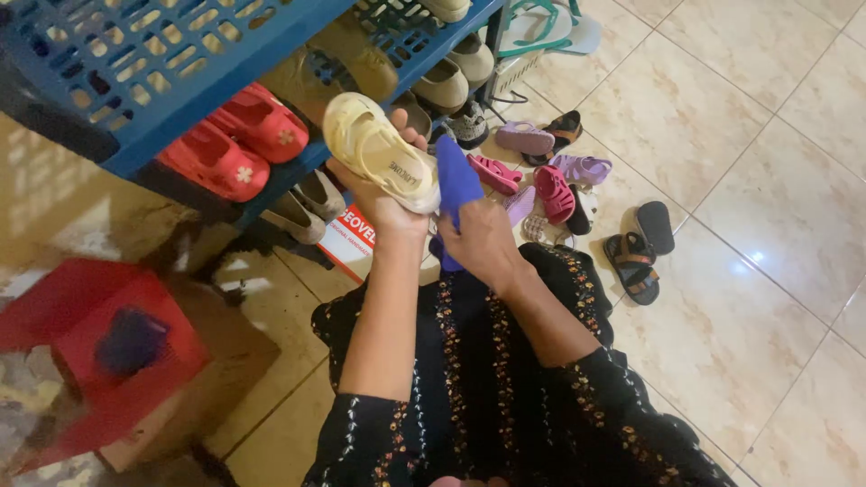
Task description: The person sits on the floor and wipes a cream-colored sandal with a blue cloth, cleaning the straps and sole. The sandal is then placed back on a blue plastic shoe rack.
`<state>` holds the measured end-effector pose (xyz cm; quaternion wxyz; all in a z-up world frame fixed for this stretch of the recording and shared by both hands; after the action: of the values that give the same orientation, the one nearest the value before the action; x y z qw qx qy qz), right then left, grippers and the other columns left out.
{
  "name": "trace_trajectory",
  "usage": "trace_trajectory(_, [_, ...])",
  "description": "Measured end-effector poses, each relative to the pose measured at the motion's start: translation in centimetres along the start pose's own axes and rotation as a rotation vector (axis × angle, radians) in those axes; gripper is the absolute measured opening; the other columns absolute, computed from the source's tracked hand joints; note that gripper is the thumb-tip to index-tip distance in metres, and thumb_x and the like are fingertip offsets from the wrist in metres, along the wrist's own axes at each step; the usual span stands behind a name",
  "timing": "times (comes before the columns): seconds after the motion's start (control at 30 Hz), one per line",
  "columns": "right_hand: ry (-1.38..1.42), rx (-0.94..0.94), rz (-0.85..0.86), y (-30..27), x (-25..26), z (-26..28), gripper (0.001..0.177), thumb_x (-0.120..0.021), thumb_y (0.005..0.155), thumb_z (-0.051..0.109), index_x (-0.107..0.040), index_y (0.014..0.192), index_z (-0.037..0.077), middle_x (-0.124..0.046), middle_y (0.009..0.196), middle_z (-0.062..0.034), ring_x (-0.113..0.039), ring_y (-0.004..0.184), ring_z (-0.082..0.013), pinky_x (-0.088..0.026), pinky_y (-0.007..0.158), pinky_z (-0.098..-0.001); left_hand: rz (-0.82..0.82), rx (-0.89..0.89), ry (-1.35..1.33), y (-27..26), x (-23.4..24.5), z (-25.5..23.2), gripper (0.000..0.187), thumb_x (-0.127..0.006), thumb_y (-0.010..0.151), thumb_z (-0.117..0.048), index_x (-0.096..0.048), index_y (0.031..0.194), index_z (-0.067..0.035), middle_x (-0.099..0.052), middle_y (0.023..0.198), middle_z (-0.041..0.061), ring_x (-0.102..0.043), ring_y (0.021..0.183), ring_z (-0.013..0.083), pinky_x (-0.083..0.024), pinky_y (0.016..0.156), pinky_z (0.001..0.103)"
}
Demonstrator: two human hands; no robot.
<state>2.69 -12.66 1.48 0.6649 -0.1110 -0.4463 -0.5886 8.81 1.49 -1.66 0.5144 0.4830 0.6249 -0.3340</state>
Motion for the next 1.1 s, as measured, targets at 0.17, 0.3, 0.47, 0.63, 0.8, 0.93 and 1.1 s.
trace_trajectory(0.17, [0.024,0.105,-0.031,-1.1,1.2,3.5,0.019,-0.066,0.084,0.008,-0.063,0.100,-0.002,-0.065,0.077,-0.0251,-0.065,0.064,-0.0437,-0.052,0.059,-0.0521,0.026,0.072,-0.146,0.1,-0.6,-0.5,0.077,-0.043,0.100,-0.071,-0.053,0.143,-0.007,-0.067,0.127,0.022,-0.070,0.095,0.0293,-0.059,0.090,0.042])
trace_trajectory(0.3, [0.104,0.169,-0.021,-1.8,1.0,4.2,0.018,-0.065,0.081,0.007,-0.066,0.098,0.000,-0.067,0.085,-0.0267,-0.067,0.068,-0.0444,-0.054,0.061,-0.0510,0.168,0.233,-0.216,-0.5,-1.8,0.3,0.081,-0.047,0.100,-0.069,-0.053,0.144,0.000,-0.067,0.124,0.019,-0.071,0.101,0.0301,-0.059,0.093,0.041])
trace_trajectory(0.47, [0.154,0.134,-0.065,-0.1,4.1,4.3,0.030,-0.064,0.087,0.006,-0.059,0.116,0.001,-0.068,0.102,-0.0222,-0.069,0.092,-0.0452,-0.055,0.083,-0.0513,0.137,0.286,-0.080,-1.0,-4.2,0.9,0.071,-0.051,0.101,-0.060,-0.053,0.142,-0.002,-0.068,0.126,0.022,-0.071,0.101,0.0303,-0.061,0.093,0.043])
trace_trajectory(0.63, [0.238,0.331,-0.173,-1.1,6.1,6.7,0.064,-0.059,0.084,0.001,-0.045,0.147,0.001,-0.063,0.124,-0.0274,-0.066,0.105,-0.0492,-0.057,0.090,-0.0481,0.216,0.232,0.034,-1.4,-3.7,0.1,0.052,-0.058,0.109,-0.034,-0.055,0.147,0.001,-0.067,0.135,0.020,-0.070,0.107,0.0263,-0.060,0.092,0.038])
trace_trajectory(0.8, [0.152,0.004,0.062,-1.4,3.2,2.7,0.063,-0.063,0.085,0.004,-0.052,0.147,0.009,-0.071,0.104,-0.0200,-0.071,0.087,-0.0394,-0.057,0.076,-0.0443,0.246,0.379,0.163,-2.2,-3.7,0.7,0.049,-0.059,0.106,-0.037,-0.060,0.137,0.002,-0.071,0.114,0.016,-0.072,0.091,0.0236,-0.060,0.077,0.034])
trace_trajectory(0.93, [0.089,0.298,-0.185,-0.4,6.7,4.9,0.066,-0.059,0.085,-0.002,-0.048,0.150,0.008,-0.067,0.127,-0.0270,-0.069,0.105,-0.0433,-0.059,0.088,-0.0449,0.249,0.482,0.315,-2.1,-3.2,1.5,0.051,-0.060,0.113,-0.044,-0.064,0.132,0.003,-0.072,0.094,0.012,-0.071,0.076,0.0200,-0.060,0.064,0.033])
trace_trajectory(1.1, [0.015,0.132,-0.107,-0.3,4.9,2.4,0.061,-0.062,0.082,-0.002,-0.054,0.142,0.005,-0.066,0.096,-0.0240,-0.066,0.083,-0.0452,-0.054,0.071,-0.0508,-0.003,0.473,0.429,-2.4,-2.6,1.6,0.048,-0.058,0.100,-0.041,-0.062,0.130,-0.003,-0.074,0.103,0.009,-0.073,0.086,0.0188,-0.061,0.074,0.033])
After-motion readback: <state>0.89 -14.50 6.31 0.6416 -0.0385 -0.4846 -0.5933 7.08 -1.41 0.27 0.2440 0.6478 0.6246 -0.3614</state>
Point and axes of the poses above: each hand's wrist, its own y-axis towards the middle knuckle, its own x-axis out of the back of the hand, z = x × y, the point moved 9 cm from there along y, towards the middle knuckle
